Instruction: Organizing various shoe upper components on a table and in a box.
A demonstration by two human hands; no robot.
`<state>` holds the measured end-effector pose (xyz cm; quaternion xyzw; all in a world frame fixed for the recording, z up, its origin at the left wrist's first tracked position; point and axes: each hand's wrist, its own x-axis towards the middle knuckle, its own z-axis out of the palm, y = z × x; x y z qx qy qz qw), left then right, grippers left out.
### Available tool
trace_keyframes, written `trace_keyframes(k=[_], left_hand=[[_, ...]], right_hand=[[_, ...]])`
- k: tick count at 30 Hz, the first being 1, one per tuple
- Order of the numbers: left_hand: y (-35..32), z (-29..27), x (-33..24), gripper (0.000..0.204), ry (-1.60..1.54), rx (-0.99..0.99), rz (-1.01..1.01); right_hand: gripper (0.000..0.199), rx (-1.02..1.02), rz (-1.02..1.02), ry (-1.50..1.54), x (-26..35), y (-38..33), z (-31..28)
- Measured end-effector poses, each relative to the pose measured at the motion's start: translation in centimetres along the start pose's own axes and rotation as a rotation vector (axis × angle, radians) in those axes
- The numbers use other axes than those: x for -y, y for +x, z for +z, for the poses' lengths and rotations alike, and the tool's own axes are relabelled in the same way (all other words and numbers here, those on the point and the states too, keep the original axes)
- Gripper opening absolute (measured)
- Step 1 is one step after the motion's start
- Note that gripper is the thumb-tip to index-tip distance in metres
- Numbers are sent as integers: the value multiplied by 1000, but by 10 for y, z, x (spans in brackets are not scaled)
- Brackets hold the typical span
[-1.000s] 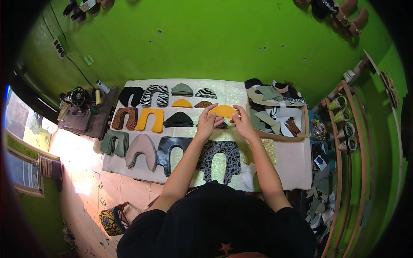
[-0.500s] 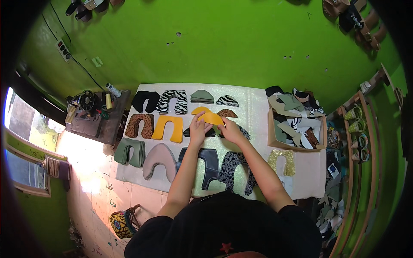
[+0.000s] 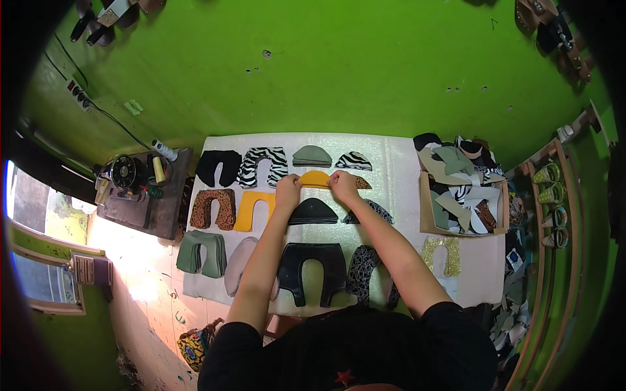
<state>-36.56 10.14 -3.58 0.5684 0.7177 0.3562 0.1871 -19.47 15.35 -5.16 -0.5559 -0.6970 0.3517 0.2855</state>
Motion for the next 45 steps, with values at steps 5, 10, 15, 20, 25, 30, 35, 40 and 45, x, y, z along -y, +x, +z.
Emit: trace_keyframes(k=[5, 10, 15, 20, 25, 30, 35, 40, 45], left_hand=[[2, 4, -2, 19, 300, 54, 24], [5, 12, -2, 15, 465, 99, -34], [-4, 12, -20, 12, 490, 81, 35], [-8, 12, -24, 13, 503, 313, 85], [-9, 11, -44, 21, 690, 413, 45], [-22, 28, -107, 34, 760, 461, -23], [-49, 57, -174, 37, 465, 537, 199], [-86, 105, -222, 43, 167, 609, 590], [-124, 138, -260, 51, 101, 608, 820]], right_hand=[[22, 2, 70, 58, 2, 0, 10], [19, -76, -84, -43, -5, 2, 18], [17, -73, 1, -147, 6, -8, 12], [12, -45, -121, 65, 5, -30, -9], [10, -110, -238, 221, -2, -85, -56], [8, -242, -43, 287, -17, -120, -126], [9, -440, -6, 301, -37, -133, -190], [11, -554, 12, 226, -71, -136, -239], [16, -565, 136, 298, -121, -122, -285]])
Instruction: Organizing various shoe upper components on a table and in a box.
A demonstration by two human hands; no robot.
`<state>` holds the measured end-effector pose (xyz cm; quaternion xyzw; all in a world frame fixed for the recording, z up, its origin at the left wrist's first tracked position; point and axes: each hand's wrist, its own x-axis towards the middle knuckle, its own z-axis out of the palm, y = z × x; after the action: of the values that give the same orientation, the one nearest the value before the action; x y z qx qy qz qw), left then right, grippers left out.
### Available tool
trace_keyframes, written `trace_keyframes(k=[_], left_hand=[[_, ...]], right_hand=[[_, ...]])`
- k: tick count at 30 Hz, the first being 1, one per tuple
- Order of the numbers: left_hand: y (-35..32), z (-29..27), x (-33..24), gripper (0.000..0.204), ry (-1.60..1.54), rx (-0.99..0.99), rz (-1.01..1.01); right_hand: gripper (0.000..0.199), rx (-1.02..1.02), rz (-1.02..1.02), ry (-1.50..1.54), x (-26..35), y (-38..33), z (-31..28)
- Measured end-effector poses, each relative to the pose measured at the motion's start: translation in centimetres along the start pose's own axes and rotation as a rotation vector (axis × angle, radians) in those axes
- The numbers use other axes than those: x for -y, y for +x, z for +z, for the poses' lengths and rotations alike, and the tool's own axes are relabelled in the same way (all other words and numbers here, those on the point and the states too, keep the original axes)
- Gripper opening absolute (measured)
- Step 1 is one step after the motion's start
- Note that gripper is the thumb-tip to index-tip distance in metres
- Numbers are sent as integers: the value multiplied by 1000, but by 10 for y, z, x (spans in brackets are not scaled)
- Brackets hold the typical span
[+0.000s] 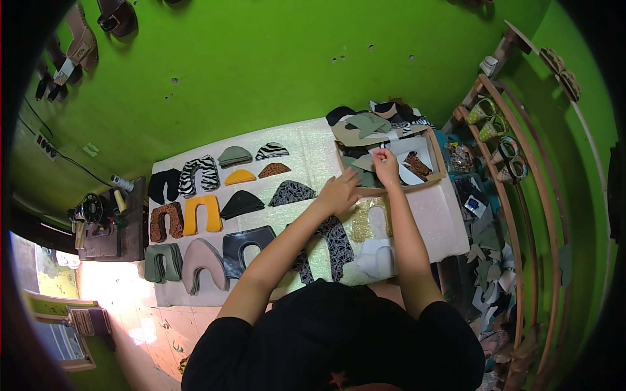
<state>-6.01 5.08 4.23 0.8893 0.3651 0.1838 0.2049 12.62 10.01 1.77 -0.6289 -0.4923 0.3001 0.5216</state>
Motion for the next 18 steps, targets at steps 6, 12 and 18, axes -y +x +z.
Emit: trace_keyframes(k=[6, 12, 18], left_hand=[[-4, 25, -10, 55, 66, 112, -86], [-12, 30, -8, 58, -170, -5, -108], [-7, 27, -15, 52, -202, -7, -165]], right_hand=[[37, 357, -4, -491, -36, 24, -20], [43, 339, -164, -954, -50, 27, -13], [28, 240, 105, -303, -44, 41, -31]])
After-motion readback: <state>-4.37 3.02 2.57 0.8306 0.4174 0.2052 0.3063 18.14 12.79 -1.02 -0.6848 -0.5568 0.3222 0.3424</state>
